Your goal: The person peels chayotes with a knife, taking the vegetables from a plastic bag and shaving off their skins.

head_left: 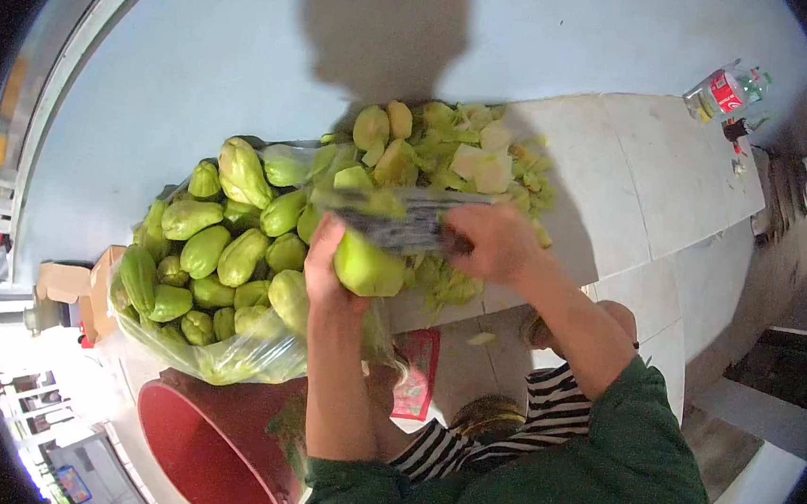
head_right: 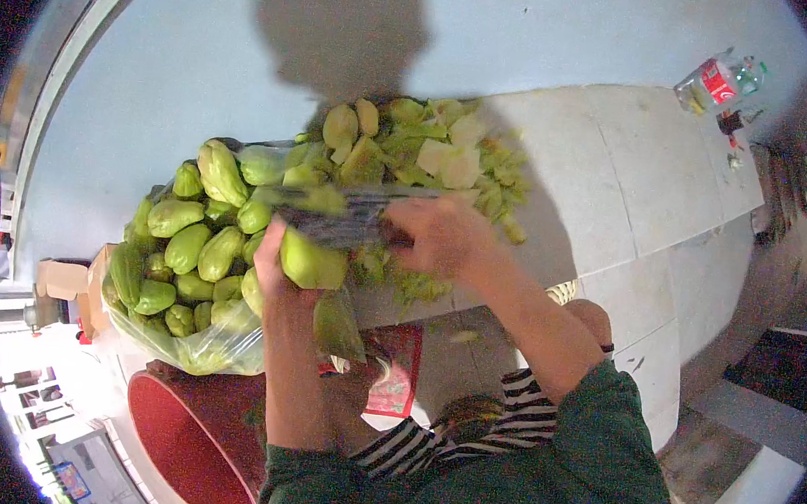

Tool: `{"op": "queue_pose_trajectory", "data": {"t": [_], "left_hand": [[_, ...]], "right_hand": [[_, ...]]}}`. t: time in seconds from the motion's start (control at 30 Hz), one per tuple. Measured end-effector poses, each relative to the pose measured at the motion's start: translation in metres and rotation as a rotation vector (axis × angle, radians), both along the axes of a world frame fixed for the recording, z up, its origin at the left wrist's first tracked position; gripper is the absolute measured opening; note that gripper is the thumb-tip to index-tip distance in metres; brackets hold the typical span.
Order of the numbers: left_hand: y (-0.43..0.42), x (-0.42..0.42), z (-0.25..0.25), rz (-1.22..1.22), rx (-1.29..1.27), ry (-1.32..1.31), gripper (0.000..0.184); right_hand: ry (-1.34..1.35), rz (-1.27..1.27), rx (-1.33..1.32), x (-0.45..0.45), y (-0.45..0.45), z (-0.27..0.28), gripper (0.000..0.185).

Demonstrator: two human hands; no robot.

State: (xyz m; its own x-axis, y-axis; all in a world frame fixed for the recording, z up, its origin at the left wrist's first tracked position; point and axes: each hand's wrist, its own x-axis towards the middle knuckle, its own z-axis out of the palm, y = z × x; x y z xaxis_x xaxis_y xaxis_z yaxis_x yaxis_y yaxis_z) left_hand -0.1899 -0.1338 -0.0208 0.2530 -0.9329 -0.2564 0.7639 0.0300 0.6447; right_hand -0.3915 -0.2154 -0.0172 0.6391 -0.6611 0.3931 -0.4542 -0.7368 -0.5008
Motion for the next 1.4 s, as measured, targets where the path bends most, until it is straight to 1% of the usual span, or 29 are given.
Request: {"op": "queue_pose_trajectory", "data": {"t": [0.03, 0.07, 0.1, 0.17, 0.2, 0.27, 0.3, 0.37, 0.43, 0.47, 0.5, 0.53, 0.57, 0.63, 0.67, 0.7, 0.73, 0.77, 0.83, 0.87, 0.9, 0.97, 1.0, 1.07, 1.1, 1.17, 1.23, 1.27, 1.4], "left_hand": [[0.001, 0.001, -0.007, 0.079, 0.021, 0.028, 0.041], [0.000, 0.007, -0.011, -0.006, 0.102, 0.119, 0.039], [-0.002, 0.005, -0.005, 0.006, 0.081, 0.069, 0.035], [0.000, 0.007, -0.017, 0.016, 0.097, 0.068, 0.038], [0.002, 0.007, -0.013, 0.015, 0.101, 0.068, 0.038], [0.002, 0.002, 0.002, -0.090, 0.037, -0.039, 0.041], [0.001, 0.000, 0.005, -0.100, 0.031, -0.043, 0.041], [0.001, -0.005, 0.007, -0.009, -0.006, -0.024, 0.046], [0.001, 0.002, -0.003, -0.005, -0.018, 0.003, 0.049], [0.001, 0.005, -0.008, 0.006, 0.024, 0.040, 0.050], [0.001, 0.005, -0.010, 0.017, 0.067, 0.079, 0.052], [0.001, -0.004, 0.014, -0.034, 0.021, -0.064, 0.051], [0.006, 0.003, 0.005, -0.112, 0.076, -0.082, 0.050], [0.007, -0.003, 0.016, -0.207, -0.021, -0.068, 0.051], [0.005, -0.005, 0.020, -0.207, -0.028, -0.069, 0.051], [0.003, -0.006, 0.022, -0.138, -0.033, -0.075, 0.051], [0.002, -0.006, 0.023, -0.065, -0.035, -0.081, 0.051], [0.002, -0.002, 0.015, -0.057, -0.035, -0.081, 0.051], [0.000, 0.004, 0.005, 0.032, 0.075, 0.056, 0.050], [0.003, 0.006, 0.003, 0.001, 0.095, -0.107, 0.047], [0.004, 0.004, 0.004, 0.002, 0.095, -0.108, 0.047], [0.008, -0.001, 0.003, 0.103, 0.109, 0.036, 0.046], [0.009, 0.006, 0.007, -0.109, 0.057, -0.093, 0.047], [0.005, 0.000, 0.021, -0.122, 0.021, -0.089, 0.049], [0.004, -0.002, 0.024, -0.115, -0.009, -0.075, 0.051], [0.003, 0.006, 0.005, -0.087, -0.006, -0.017, 0.049], [0.000, 0.008, 0.006, 0.011, 0.082, 0.042, 0.040], [0.004, 0.008, 0.010, -0.028, 0.015, -0.019, 0.045], [0.001, 0.011, 0.000, -0.065, -0.035, -0.032, 0.048]], "right_hand": [[-0.020, 0.100, 0.037, -0.001, 0.008, 0.012, 0.021], [-0.041, 0.203, 0.076, -0.001, 0.013, 0.019, 0.020], [-0.040, 0.209, 0.079, 0.000, 0.015, 0.019, 0.020], [-0.063, 0.172, 0.022, 0.001, 0.019, 0.018, 0.021], [-0.064, 0.171, 0.026, 0.002, 0.013, 0.011, 0.021], [-0.014, 0.011, 0.062, 0.002, -0.007, -0.006, 0.023], [-0.018, 0.001, 0.056, 0.000, -0.007, -0.004, 0.023], [0.033, 0.071, 0.039, -0.003, -0.003, -0.002, 0.023], [0.049, 0.130, 0.043, -0.004, 0.009, 0.022, 0.022], [0.060, 0.184, 0.055, -0.004, 0.014, 0.029, 0.022], [0.059, 0.187, 0.059, -0.002, 0.009, 0.022, 0.022], [0.101, 0.063, 0.157, 0.000, -0.001, 0.009, 0.025], [0.141, -0.066, 0.251, 0.001, -0.008, -0.001, 0.028], [0.109, -0.084, 0.221, -0.001, -0.013, -0.008, 0.028], [0.087, -0.087, 0.198, -0.002, -0.015, -0.009, 0.028], [0.090, -0.082, 0.192, -0.003, -0.013, -0.005, 0.028], [0.095, -0.003, 0.192, -0.005, -0.007, 0.002, 0.028], [0.097, 0.074, 0.197, -0.005, 0.000, 0.008, 0.029], [0.085, 0.143, 0.182, -0.003, 0.010, 0.021, 0.028], [0.074, 0.206, 0.165, -0.003, 0.012, 0.025, 0.028], [0.074, 0.207, 0.165, -0.003, 0.011, 0.023, 0.028], [0.043, 0.148, 0.092, -0.001, 0.012, 0.013, 0.028], [0.042, 0.140, 0.100, -0.004, 0.008, 0.004, 0.028], [-0.026, -0.034, 0.121, -0.002, -0.014, -0.012, 0.022], [-0.023, -0.033, 0.113, -0.002, -0.012, -0.008, 0.022], [-0.046, 0.142, 0.035, -0.002, 0.003, 0.005, 0.023], [-0.013, 0.188, 0.017, -0.002, 0.012, 0.020, 0.023], [0.022, 0.228, -0.010, -0.002, 0.013, 0.023, 0.025], [0.024, 0.239, -0.052, -0.004, 0.015, 0.021, 0.025]]}}
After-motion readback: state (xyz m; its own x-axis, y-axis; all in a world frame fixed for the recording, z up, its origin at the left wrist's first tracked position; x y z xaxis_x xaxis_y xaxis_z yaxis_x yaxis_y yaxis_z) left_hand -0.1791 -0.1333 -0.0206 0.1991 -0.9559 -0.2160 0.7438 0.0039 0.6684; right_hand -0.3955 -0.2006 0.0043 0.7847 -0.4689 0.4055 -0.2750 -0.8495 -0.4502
